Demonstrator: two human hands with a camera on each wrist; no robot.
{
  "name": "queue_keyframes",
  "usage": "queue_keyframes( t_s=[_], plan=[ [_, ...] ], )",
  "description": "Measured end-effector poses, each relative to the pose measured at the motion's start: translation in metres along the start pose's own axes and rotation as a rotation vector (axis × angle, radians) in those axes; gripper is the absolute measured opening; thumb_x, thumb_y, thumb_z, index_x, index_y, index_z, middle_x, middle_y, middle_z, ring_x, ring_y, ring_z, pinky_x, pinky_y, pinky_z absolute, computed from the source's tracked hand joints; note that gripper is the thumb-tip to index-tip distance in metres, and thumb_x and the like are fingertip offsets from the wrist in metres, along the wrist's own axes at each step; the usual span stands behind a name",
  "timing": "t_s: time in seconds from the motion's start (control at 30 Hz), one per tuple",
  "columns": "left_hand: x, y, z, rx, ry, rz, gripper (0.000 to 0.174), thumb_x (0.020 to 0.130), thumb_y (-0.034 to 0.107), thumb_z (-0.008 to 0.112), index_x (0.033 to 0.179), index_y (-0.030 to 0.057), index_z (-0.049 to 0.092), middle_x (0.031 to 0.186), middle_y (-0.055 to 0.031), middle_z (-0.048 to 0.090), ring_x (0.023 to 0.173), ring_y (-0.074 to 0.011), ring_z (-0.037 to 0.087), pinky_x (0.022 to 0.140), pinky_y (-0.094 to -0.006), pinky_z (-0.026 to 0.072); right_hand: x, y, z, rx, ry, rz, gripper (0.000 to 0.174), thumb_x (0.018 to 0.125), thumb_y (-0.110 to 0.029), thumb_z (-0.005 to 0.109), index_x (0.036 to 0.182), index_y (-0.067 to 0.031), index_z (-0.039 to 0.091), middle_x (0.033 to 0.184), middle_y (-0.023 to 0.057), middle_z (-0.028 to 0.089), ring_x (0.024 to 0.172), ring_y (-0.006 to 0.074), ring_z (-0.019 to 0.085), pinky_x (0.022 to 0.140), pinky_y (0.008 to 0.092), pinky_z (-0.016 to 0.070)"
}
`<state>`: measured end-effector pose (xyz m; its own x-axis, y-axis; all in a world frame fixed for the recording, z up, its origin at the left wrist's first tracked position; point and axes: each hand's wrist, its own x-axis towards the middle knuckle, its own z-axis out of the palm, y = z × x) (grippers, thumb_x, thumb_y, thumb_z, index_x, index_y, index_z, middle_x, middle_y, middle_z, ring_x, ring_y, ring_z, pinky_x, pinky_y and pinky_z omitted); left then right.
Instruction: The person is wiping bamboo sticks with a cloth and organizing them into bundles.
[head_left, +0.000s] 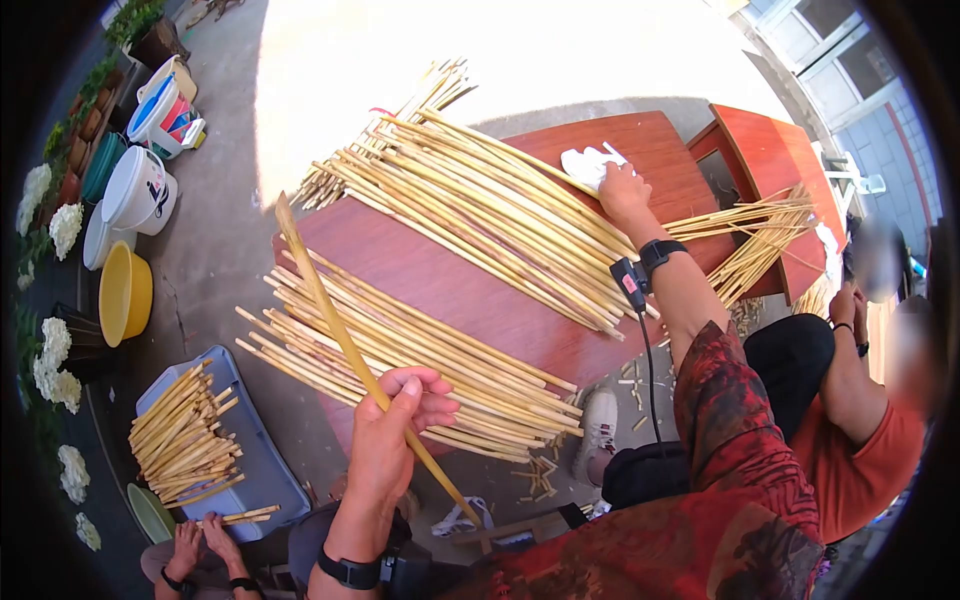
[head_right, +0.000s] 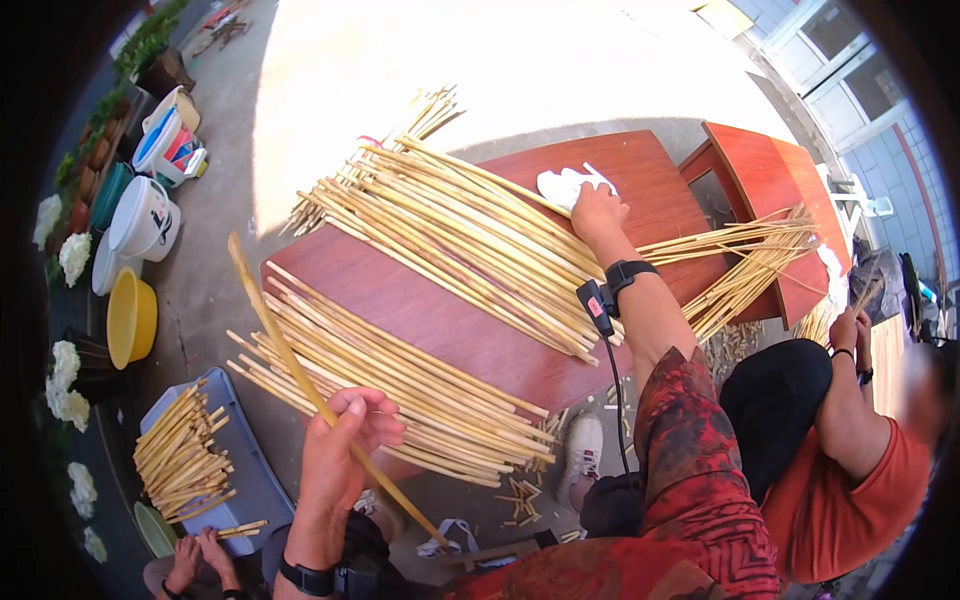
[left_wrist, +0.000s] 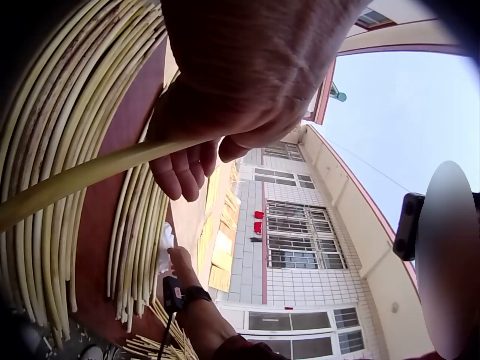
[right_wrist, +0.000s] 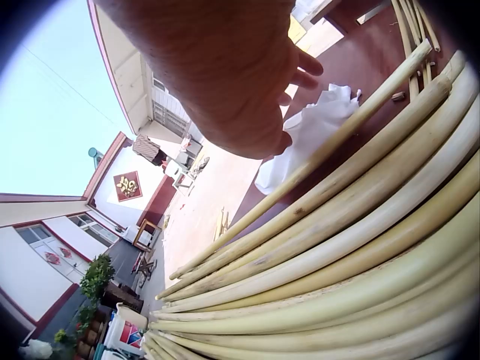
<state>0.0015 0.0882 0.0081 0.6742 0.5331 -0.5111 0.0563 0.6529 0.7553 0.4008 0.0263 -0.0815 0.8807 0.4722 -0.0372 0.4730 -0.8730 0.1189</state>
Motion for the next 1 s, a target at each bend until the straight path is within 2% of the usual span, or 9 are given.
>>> queue_keyframes(
  t_s=[0.03,0.1,0.2,0.33,0.43,0.57,0.9,0.93,1.0],
  plan=[
    [0.001,0.001,0.0,-0.003,0.002,-0.001,0.021,0.088,0.017,0.045,0.095,-0.002,0.052,0.085,-0.0112,0.058,0.074,-0.0186,0.059,0.066,-0.0294,0.0501,0.002,-0.007,0.0,-0.002,-0.001,-0.003,0.034,0.083,-0.015,0.043,0.115,-0.0068,0.046,0.117,0.0149,0.046,0.107,0.0311,0.047,0.087,0.0456,0.0368],
    [0.001,0.001,0.001,-0.001,-0.013,0.014,0.022,0.088,0.018,0.046,0.096,-0.0025,0.052,0.085,-0.0113,0.058,0.074,-0.0184,0.059,0.066,-0.0291,0.0503,0.007,-0.022,0.004,0.069,0.189,-0.288,0.032,0.083,-0.014,0.043,0.114,-0.0075,0.047,0.115,0.013,0.047,0.103,0.0299,0.048,0.086,0.0446,0.0372],
    [0.0,0.003,0.002,-0.01,-0.005,0.003,0.023,0.088,0.018,0.046,0.096,-0.0029,0.052,0.086,-0.0116,0.058,0.074,-0.0183,0.059,0.067,-0.029,0.0504,-0.003,-0.055,0.015,0.347,0.188,-0.535,0.033,0.082,-0.018,0.045,0.114,-0.0081,0.046,0.111,0.0138,0.049,0.104,0.0281,0.046,0.087,0.0413,0.0373],
    [-0.002,0.002,-0.001,-0.036,0.01,0.022,0.023,0.088,0.018,0.046,0.096,-0.0027,0.052,0.086,-0.0122,0.058,0.074,-0.0182,0.06,0.067,-0.0287,0.0499,-0.012,-0.076,0.029,0.373,0.139,-0.444,0.035,0.083,-0.019,0.044,0.116,-0.0092,0.044,0.109,0.0142,0.05,0.105,0.0277,0.046,0.087,0.041,0.0368],
    [-0.005,0.002,-0.004,-0.018,-0.036,0.014,0.021,0.091,0.016,0.041,0.097,-0.0013,0.051,0.089,-0.0101,0.058,0.077,-0.015,0.058,0.069,-0.0261,0.0482,-0.016,-0.076,0.033,0.254,0.07,-0.382,0.03,0.084,-0.022,0.042,0.111,-0.0097,0.046,0.104,0.0125,0.052,0.098,0.0284,0.048,0.081,0.0417,0.0379],
    [-0.009,0.006,-0.002,-0.022,-0.021,-0.008,0.021,0.091,0.015,0.04,0.097,-0.0014,0.051,0.089,-0.0105,0.058,0.077,-0.015,0.058,0.069,-0.0261,0.0481,-0.026,-0.074,0.05,0.332,0.244,-0.449,0.025,0.085,-0.019,0.044,0.108,-0.0094,0.048,0.098,0.0131,0.054,0.092,0.0312,0.049,0.077,0.0429,0.0409],
    [-0.016,0.001,0.002,-0.02,-0.085,0.045,0.021,0.091,0.014,0.041,0.098,-0.0016,0.052,0.089,-0.0111,0.058,0.077,-0.0156,0.058,0.067,-0.0262,0.0481,-0.079,-0.084,0.053,0.394,0.312,-0.436,0.029,0.082,-0.018,0.048,0.11,-0.011,0.048,0.098,0.0113,0.053,0.094,0.0295,0.049,0.077,0.0432,0.0399],
    [-0.018,0.0,0.002,-0.018,-0.088,0.048,0.021,0.091,0.015,0.041,0.098,-0.0016,0.052,0.089,-0.0113,0.058,0.077,-0.0158,0.058,0.067,-0.0263,0.0481,-0.085,-0.086,0.052,0.421,0.239,-0.409,0.031,0.082,-0.018,0.049,0.113,-0.01,0.047,0.103,0.0112,0.052,0.097,0.0286,0.047,0.081,0.0427,0.0376],
    [-0.02,0.0,0.003,-0.016,-0.091,0.049,0.021,0.091,0.015,0.041,0.098,-0.0017,0.052,0.089,-0.0113,0.058,0.077,-0.0159,0.058,0.067,-0.0263,0.0482,-0.095,-0.087,0.057,0.431,0.279,-0.425,0.033,0.083,-0.018,0.049,0.114,-0.0091,0.046,0.105,0.0115,0.051,0.099,0.0286,0.046,0.083,0.0425,0.0361]
  ],
)
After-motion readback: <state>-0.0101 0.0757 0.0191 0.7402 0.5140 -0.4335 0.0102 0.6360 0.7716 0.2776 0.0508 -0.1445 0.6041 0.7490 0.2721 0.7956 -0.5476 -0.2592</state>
